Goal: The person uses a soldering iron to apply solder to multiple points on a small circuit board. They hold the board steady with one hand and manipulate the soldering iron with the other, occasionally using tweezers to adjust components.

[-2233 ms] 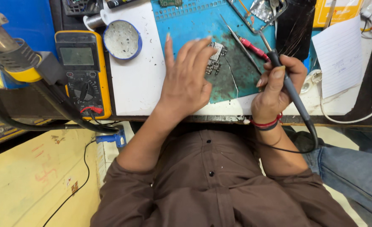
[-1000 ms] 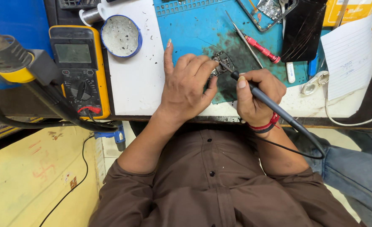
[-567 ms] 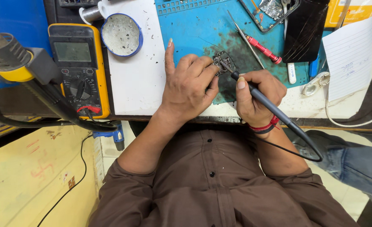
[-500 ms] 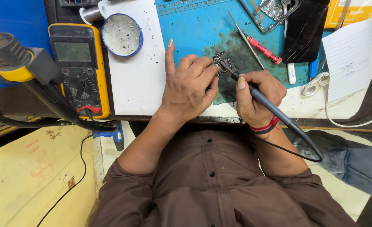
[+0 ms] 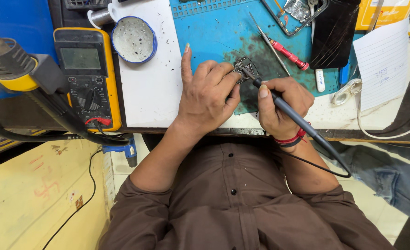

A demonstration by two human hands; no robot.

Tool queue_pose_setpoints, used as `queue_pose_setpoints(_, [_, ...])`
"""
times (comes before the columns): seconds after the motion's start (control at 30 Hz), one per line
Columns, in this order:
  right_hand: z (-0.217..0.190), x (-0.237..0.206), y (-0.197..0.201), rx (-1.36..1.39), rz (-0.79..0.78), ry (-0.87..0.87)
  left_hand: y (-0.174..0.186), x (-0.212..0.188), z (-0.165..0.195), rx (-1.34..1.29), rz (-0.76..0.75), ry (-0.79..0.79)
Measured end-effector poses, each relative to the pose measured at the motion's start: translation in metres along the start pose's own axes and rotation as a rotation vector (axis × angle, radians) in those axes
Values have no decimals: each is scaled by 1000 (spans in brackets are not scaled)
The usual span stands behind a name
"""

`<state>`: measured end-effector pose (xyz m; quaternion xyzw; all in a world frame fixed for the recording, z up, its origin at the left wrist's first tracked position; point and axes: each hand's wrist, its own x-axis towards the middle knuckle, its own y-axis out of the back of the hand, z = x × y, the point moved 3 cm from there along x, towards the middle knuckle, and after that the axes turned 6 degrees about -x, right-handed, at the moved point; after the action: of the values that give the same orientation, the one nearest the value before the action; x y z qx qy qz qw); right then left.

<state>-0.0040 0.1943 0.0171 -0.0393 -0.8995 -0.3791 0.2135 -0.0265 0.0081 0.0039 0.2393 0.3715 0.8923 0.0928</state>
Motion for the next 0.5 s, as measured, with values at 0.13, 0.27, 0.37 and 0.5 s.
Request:
queue_pose_setpoints(0.13, [0,0,0,17,5,11,0,0,0,-1,-1,-1])
queue_pose_setpoints(0.27, [0,0,0,24,10,12,0,0,1,-2,1,2])
queue_pose_setpoints(0.37, [1,0,0,31,17,5,-1,1,1,-3,-1,5])
queue_pose_setpoints(0.5, [1,-1,0,25,5,17,-2,1,1,2,2,4])
